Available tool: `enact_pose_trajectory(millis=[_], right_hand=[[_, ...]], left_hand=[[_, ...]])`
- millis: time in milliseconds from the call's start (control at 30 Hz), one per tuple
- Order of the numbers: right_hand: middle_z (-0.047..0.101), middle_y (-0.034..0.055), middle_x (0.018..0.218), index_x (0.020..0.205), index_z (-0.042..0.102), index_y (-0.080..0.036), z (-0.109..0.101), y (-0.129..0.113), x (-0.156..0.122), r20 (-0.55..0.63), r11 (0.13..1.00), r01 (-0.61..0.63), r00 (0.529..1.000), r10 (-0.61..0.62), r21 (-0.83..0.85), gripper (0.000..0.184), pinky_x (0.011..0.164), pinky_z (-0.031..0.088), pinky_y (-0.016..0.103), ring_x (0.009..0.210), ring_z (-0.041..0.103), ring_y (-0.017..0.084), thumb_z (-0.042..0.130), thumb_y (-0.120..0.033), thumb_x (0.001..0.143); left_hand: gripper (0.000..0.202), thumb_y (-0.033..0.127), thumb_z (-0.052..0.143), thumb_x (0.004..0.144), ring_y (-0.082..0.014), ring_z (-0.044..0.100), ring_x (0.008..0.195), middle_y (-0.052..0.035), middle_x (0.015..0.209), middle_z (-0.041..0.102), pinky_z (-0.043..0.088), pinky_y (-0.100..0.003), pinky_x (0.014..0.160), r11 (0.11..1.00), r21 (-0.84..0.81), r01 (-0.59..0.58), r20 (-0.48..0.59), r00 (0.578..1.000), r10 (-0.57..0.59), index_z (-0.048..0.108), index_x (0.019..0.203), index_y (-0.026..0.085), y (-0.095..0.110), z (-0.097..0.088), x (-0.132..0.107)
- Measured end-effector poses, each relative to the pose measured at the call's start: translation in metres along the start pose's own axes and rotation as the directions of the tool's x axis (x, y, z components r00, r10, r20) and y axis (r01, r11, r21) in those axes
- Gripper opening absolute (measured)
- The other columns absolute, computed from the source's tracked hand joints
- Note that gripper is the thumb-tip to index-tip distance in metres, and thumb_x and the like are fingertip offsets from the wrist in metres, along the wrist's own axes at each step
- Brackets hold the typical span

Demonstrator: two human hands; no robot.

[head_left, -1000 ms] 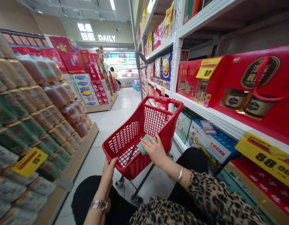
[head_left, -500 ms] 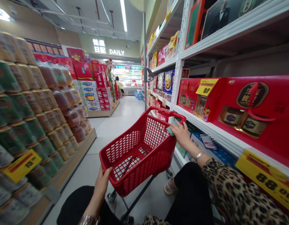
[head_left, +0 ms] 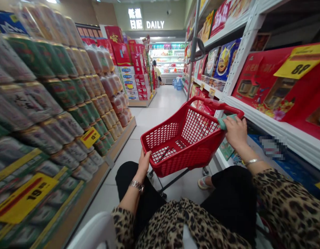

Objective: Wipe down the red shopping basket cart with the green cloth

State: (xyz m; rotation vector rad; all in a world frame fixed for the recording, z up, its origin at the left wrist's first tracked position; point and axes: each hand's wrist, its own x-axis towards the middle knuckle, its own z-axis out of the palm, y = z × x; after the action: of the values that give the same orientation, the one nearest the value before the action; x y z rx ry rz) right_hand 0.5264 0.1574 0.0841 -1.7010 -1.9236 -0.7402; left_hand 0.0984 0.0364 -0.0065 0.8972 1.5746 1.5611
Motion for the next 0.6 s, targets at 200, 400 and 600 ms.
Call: enact_pose_trajectory(millis=[200,400,600], right_hand=[[0.068,0.0092,0.136,0.128,0.071,-0.021,0.007,-0.059,-0.041,-0.081,0.987,0.135,0.988,-0.128,0.086,0.050,0.118,0.029,0.057,0.134,0.047,0.031,0.046,-0.005,0.087],[0.071,0.0066,0.134,0.124,0.072,-0.023,-0.008,-0.150,-0.080,-0.064,0.938,0.200,0.980,-0.190,0.282,0.044,0.120,0.027,0.055,0.134,0.049,0.030,0.045,-0.005,0.094],[0.070,0.0067,0.133,0.127,0.069,-0.024,-0.027,-0.239,-0.110,-0.127,0.810,0.350,0.935,-0.330,0.471,0.033,0.120,0.031,0.057,0.135,0.050,0.028,0.051,-0.014,0.101]], left_hand=[[0.052,0.031,0.059,0.087,-0.0270,0.065,0.120,-0.0096,0.134,0.069,0.049,-0.040,0.108,0.999,-0.013,-0.043,0.020,0.999,0.043,0.060,0.138,0.021,-0.003,-0.002,-0.002],[0.053,0.033,0.060,0.087,-0.0283,0.065,0.120,-0.0090,0.130,0.071,0.049,-0.042,0.108,1.000,0.002,-0.013,-0.004,1.000,0.013,0.060,0.139,0.021,-0.002,-0.005,-0.001],[0.052,0.036,0.057,0.089,-0.0274,0.067,0.117,-0.0091,0.128,0.072,0.051,-0.041,0.106,1.000,0.002,0.008,0.004,1.000,-0.008,0.059,0.139,0.021,0.002,-0.010,0.002]])
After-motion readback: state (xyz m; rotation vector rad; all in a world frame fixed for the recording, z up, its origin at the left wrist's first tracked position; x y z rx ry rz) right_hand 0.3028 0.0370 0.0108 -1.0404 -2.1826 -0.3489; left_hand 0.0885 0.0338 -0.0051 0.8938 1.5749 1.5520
